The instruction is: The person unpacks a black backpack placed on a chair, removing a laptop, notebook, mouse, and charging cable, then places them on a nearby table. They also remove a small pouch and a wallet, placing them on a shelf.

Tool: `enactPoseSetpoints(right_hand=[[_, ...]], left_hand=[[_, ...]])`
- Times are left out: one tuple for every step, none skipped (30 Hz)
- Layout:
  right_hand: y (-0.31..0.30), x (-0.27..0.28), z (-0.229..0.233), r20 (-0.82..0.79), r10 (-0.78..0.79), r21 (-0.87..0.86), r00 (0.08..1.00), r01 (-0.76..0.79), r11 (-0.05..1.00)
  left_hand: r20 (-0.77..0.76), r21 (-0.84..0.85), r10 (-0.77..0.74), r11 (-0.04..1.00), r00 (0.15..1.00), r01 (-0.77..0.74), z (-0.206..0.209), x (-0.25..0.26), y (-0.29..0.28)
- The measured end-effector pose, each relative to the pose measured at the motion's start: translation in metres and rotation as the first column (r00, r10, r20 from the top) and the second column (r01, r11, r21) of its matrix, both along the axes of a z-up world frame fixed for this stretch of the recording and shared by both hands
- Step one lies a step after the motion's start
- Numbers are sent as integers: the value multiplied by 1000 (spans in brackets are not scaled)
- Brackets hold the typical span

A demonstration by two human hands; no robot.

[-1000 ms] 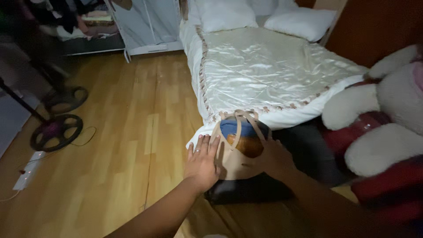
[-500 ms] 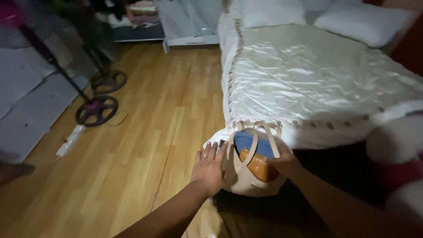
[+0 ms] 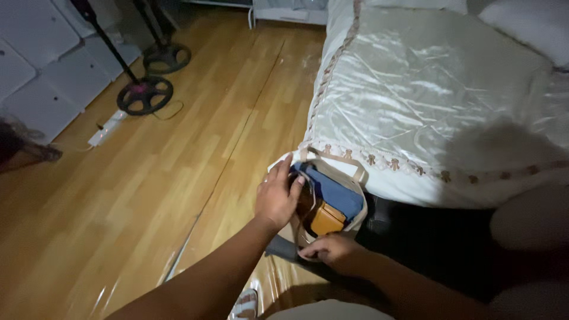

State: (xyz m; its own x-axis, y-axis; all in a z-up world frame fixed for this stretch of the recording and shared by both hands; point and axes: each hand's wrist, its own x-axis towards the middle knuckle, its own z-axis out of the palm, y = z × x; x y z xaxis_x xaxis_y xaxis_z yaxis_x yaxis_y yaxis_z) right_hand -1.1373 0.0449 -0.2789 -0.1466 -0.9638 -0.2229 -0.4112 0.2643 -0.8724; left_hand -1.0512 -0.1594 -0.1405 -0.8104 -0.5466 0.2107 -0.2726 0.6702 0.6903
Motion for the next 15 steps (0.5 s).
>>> enactPoseSetpoints(right_hand=[[2,-3,12,-158,12,57,987,-4,998],[2,-5,23,-178,-115,36,977,123,992],[1,-7,34,-196,-241,14,951,248,969],[-2,-11,42,-210,-361,-11,909,367,930],[-5,-17,50,-327,-348,-21,878,361,932],[-6,-24,58,-441,-331,-33,834,354,935],[-10,-29,64,-548,-311,-45,777,344,938],[-15,-31,69,-589,-309,8,746,388,922],[-19,-32,73,-630,-303,57,715,432,900],[-24,-33,76,-670,-295,99,681,476,874],[-27,-33,79,-680,-254,145,688,465,873],[-30,-32,82,-690,-212,189,692,455,870],[-32,-30,83,-699,-169,233,695,445,865],[-32,-29,84,-706,-148,254,693,443,860],[-32,-28,85,-712,-127,275,690,441,854]], left_hand=[[51,-34,-9,999,999,10,-3,-1,3],[103,-66,-13,998,995,20,-6,1,5],[179,-85,-16,996,984,32,-8,2,7],[254,-104,-16,994,967,44,-11,4,8],[327,-121,-14,991,945,57,-13,6,9],[371,-102,-34,992,928,77,-16,9,10],[413,-82,-55,992,909,97,-18,12,11],[454,-62,-73,992,888,113,-19,16,10],[486,-62,-72,991,871,116,-19,19,11],[518,-64,-70,991,852,120,-19,21,12],[550,-65,-68,990,833,124,-18,24,12],[588,-70,-29,994,809,86,-18,26,13],[624,-77,10,996,781,49,-17,29,14],[660,-86,46,996,750,14,-17,30,15],[682,-78,55,997,729,-3,-17,33,16]])
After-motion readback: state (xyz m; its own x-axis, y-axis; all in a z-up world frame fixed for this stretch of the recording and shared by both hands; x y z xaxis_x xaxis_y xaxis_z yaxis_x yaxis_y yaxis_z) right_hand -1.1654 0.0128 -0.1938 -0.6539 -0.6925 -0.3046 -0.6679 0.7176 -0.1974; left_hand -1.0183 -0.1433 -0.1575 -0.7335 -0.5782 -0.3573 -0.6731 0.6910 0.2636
